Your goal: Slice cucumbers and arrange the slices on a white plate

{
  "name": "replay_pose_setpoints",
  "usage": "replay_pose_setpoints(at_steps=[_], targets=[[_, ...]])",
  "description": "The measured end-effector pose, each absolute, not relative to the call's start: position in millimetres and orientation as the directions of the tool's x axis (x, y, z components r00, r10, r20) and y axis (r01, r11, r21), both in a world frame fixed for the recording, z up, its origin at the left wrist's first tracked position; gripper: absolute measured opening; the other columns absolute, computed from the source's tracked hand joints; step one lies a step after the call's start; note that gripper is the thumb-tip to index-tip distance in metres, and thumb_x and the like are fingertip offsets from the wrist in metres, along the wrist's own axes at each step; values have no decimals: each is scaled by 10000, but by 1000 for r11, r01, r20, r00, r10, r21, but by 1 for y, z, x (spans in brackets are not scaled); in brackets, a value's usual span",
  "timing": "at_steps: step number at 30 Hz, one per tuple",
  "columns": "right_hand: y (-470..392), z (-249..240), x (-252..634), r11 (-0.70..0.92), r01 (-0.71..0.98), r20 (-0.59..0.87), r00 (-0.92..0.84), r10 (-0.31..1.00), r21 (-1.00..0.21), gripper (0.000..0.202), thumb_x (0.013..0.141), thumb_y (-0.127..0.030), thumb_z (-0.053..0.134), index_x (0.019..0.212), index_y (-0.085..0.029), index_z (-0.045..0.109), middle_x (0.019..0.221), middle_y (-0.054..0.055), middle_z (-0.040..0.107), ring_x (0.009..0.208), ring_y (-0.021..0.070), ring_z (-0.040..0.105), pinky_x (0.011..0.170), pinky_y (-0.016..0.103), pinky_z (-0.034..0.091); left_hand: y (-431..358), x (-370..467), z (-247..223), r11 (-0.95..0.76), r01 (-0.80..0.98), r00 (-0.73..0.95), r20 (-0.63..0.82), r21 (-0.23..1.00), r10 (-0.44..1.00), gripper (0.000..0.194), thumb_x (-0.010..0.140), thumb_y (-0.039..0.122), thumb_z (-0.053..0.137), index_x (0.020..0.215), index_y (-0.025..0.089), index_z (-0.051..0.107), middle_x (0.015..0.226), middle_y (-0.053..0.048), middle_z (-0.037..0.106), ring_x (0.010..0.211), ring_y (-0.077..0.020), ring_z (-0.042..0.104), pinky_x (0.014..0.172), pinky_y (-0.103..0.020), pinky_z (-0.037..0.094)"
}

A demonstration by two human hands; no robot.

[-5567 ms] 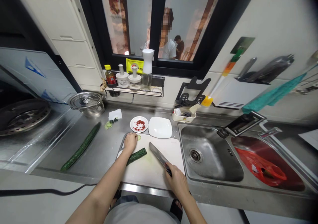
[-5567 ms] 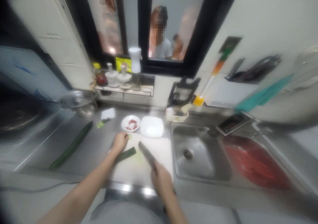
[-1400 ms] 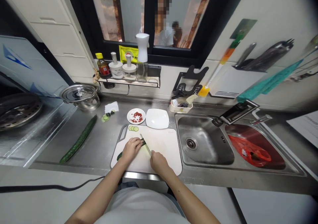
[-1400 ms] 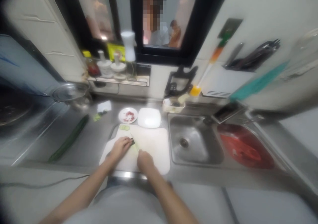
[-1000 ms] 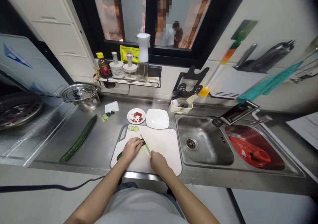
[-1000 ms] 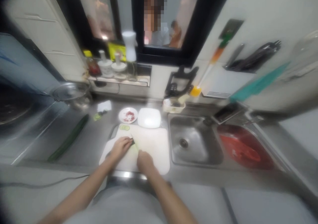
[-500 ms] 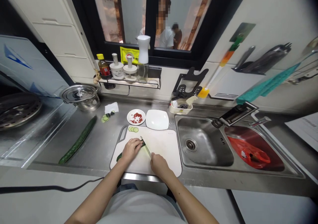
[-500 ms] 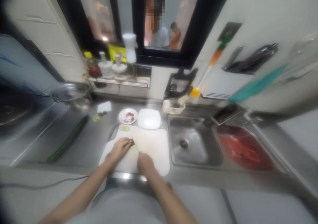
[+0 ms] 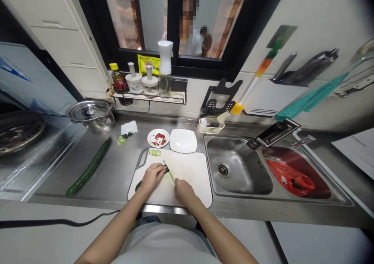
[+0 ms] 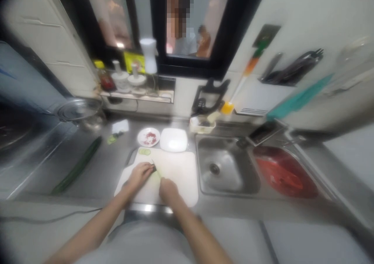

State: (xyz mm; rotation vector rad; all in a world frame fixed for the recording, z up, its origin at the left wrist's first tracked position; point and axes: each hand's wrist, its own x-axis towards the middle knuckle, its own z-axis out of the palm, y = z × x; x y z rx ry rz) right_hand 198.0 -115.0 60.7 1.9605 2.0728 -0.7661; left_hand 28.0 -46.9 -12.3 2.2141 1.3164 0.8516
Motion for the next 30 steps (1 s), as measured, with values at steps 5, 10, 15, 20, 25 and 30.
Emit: replay_pose_setpoints(at_steps=[5, 10, 15, 20, 25, 30], targets=[[-114, 58, 197, -9, 969, -460, -109, 881, -247, 325, 883, -75, 344, 1094, -93, 590, 1013, 173, 669, 985, 235, 639, 788, 294, 452, -46, 28, -12, -462, 619, 364, 289, 635, 885, 211, 896, 288, 531, 969, 229, 720, 956, -57, 692, 908, -189, 604, 821, -323, 489], [-117, 56, 192, -52, 974, -474, -61, 878, -222, 327, 883, -63, 339, 1107, -99, 575, 997, 171, 677, 967, 235, 649, 760, 293, 459, -46, 27, -13, -462, 615, 360, 293, 639, 886, 213, 895, 284, 529, 968, 228, 720, 945, -57, 694, 901, -188, 607, 826, -330, 487], [-122, 56, 190, -75, 977, -476, -30, 879, -200, 342, 887, -51, 321, 1118, -103, 567, 997, 168, 678, 973, 228, 650, 756, 286, 455, -46, 27, -14, -465, 613, 367, 291, 639, 884, 207, 896, 283, 529, 971, 227, 715, 963, -51, 693, 917, -187, 601, 838, -329, 482], [-133, 56, 198, -65, 974, -477, -47, 877, -216, 336, 896, -69, 330, 1132, -94, 566, 991, 172, 673, 998, 230, 635, 786, 290, 440, -46, 27, -15, -453, 618, 358, 283, 643, 890, 206, 896, 291, 533, 984, 227, 709, 976, -47, 693, 922, -188, 598, 843, -329, 480], [-139, 57, 202, -97, 967, -491, -32, 871, -234, 310, 903, -94, 347, 1116, -94, 571, 983, 169, 675, 978, 232, 637, 771, 288, 436, -46, 27, -15, -448, 622, 350, 283, 642, 893, 217, 900, 296, 524, 986, 228, 712, 974, -55, 695, 924, -192, 602, 839, -334, 484], [-130, 56, 197, -91, 964, -479, -41, 877, -250, 330, 904, -85, 332, 1146, -80, 558, 982, 173, 679, 978, 238, 639, 771, 293, 439, -47, 28, -13, -450, 616, 345, 292, 646, 892, 208, 896, 293, 530, 975, 228, 712, 966, -54, 693, 925, -191, 602, 835, -330, 486]])
